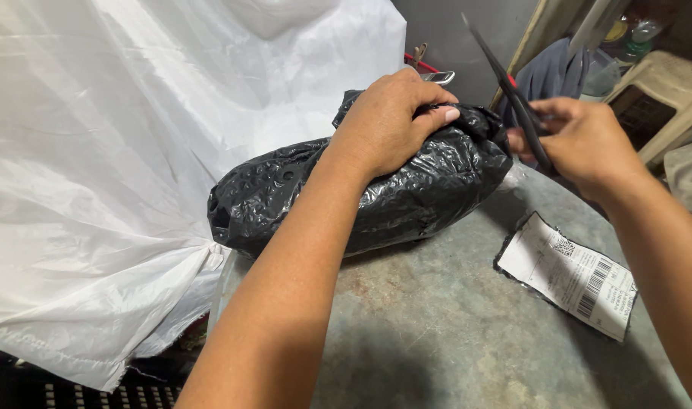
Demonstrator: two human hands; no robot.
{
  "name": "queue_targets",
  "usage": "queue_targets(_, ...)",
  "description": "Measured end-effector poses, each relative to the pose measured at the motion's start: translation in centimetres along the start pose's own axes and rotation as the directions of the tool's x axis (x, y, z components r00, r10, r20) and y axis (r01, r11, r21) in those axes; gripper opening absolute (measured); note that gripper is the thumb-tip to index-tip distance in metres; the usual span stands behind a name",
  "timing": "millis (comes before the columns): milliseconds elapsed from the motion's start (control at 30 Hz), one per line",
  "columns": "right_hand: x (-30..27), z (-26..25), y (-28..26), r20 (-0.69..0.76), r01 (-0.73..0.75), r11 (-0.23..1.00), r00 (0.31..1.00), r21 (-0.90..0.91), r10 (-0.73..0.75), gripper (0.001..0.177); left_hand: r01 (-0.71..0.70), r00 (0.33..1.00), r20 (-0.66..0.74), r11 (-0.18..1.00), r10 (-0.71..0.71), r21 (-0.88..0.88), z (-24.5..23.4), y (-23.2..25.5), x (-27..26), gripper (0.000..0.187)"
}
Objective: The person uses scissors to cut open a black plastic parcel on a table. They repeatedly snip along the sealed edges and then tear the plastic to widen the opening. The parcel remains on the table throughout the clip.
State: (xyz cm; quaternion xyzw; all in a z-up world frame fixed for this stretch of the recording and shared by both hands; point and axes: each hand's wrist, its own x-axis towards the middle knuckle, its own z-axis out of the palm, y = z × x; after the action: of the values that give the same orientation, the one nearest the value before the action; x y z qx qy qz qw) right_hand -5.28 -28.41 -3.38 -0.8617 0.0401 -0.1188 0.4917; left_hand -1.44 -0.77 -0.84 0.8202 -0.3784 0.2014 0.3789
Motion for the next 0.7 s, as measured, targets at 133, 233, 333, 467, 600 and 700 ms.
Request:
queue_targets(133,-1.6,0.4,-2.0,0.056,-0.022,0.998,0.998,-0.063,0.025,0.041,-0.012,0.997,-0.071,0.996,0.005,-0.094,0.0,0.3,-0.6,0.021)
queue_targets(233,-2.8,1.2,-1.9,0.139,-0.12,0.98,0.985,0.161,0.098,0.038,-0.057,0.991,-0.125,0.983,0.035,-0.175,-0.5,1.8,-1.4,0.023)
queue_targets(333,-4.1,1.3,-0.3,0.297,-0.338,0.821,0.93,0.46,0.216,0.036,0.053,0.997,-0.055,0.987,-0.061,-0.15,-0.3,3.4,-2.6,0.023)
queue_targets(467,-4.8,1.7,2.0,0.325,-0.385,0.759,0.915,0.525,0.239,0.036,-0.025,0.995,-0.097,0.996,0.017,-0.089,-0.1,5.4,-4.3,0.022)
queue_targets(600,-4.2,2.3,2.6,0.317,-0.298,0.766,0.94,0.569,0.13,0.035,-0.091,0.98,-0.179,0.996,0.091,0.009,0.2,7.4,-5.9,0.026)
queue_targets(700,-4.5,3.1,4.1,0.271,-0.1,0.813,0.96,0.574,-0.073,0.036,-0.17,0.956,-0.217,0.977,0.195,0.129,2.3,7.3,-7.8,0.031)
